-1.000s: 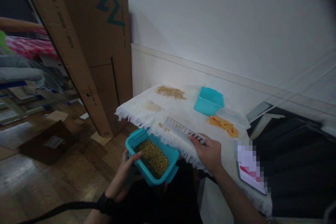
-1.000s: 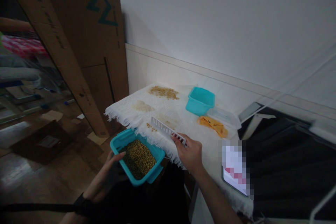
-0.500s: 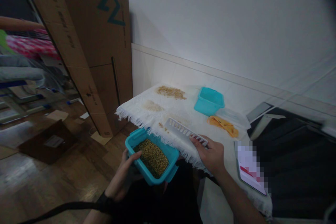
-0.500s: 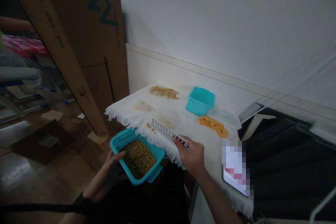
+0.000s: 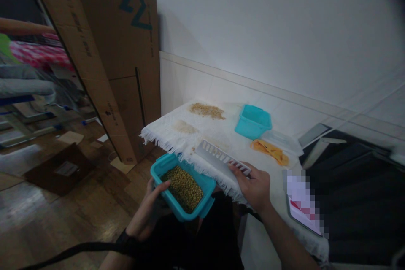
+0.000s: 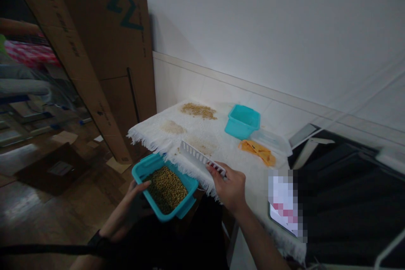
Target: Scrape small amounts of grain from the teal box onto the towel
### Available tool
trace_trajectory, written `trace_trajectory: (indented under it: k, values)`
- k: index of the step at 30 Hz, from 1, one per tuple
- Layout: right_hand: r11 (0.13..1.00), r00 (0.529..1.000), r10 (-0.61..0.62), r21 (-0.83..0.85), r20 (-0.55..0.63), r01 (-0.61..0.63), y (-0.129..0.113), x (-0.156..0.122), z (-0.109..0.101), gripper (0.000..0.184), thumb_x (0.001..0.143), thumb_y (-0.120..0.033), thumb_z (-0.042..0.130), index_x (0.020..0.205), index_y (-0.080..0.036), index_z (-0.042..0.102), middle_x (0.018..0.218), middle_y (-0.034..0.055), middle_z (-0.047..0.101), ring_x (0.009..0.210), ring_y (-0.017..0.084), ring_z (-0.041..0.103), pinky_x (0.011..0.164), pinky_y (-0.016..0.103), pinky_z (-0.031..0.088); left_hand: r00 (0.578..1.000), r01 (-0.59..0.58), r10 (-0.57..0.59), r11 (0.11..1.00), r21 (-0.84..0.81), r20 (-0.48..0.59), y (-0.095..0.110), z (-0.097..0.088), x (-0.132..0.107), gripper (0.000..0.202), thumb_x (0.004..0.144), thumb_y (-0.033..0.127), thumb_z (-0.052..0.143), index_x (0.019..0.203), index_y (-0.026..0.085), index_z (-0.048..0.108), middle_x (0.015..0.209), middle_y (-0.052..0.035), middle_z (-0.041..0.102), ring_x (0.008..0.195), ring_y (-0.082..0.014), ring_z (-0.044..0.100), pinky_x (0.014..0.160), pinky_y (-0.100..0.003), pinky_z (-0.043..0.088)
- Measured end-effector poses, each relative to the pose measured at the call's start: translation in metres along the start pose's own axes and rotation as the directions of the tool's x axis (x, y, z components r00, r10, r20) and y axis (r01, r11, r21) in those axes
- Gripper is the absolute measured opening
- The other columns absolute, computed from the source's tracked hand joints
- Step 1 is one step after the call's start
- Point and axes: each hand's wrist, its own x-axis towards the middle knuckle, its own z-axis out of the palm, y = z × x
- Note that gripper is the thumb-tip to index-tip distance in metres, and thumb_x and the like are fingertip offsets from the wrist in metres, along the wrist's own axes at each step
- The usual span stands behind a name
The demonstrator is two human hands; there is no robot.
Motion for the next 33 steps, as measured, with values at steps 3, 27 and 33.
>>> trace_trajectory:
  k: [3,27,33]
  values:
    - [0.999,1.0,0.015,0.043,-0.018,-0.014,0.004,0.012,0.013,0.032,0.093,-0.048,0.069,0.091,-0.02,0.085,0.079,0.0047,0.083,0.06,0.021,0.077,0.056,0.026,0.059,1.0,0.007,-0.007,1.0,0.006,-0.015,0.0,-0.001,0.002,0.08,0.078,0.047,0.085,0.146,0.041,0.044,0.148,-0.0099,0.062,0.129,-0.0377,0.067,0.098,-0.055,0.059]
    - [0.973,0.96,0.214,-0.045,-0.178,-0.225,0.049,0.017,-0.016,0.046,0.085,-0.063,0.071,0.091,-0.02,0.086,0.084,0.008,0.084,0.072,0.027,0.078,0.067,0.036,0.061,0.999,0.025,-0.025,1.0,0.013,-0.025,0.001,0.006,-0.004,0.066,0.082,0.043,0.082,0.139,0.041,0.048,0.147,-0.0078,0.063,0.126,-0.0346,0.069,0.094,-0.054,0.062]
    - [0.965,0.96,0.258,-0.018,-0.11,-0.261,0.055,0.023,-0.018,0.045,0.083,-0.063,0.071,0.089,-0.021,0.085,0.083,0.0081,0.083,0.075,0.029,0.077,0.072,0.04,0.06,0.998,0.011,-0.012,1.0,0.021,0.065,-0.003,0.008,-0.01,0.065,0.085,0.043,0.08,0.142,0.039,0.049,0.148,-0.0084,0.063,0.129,-0.034,0.066,0.099,-0.052,0.06]
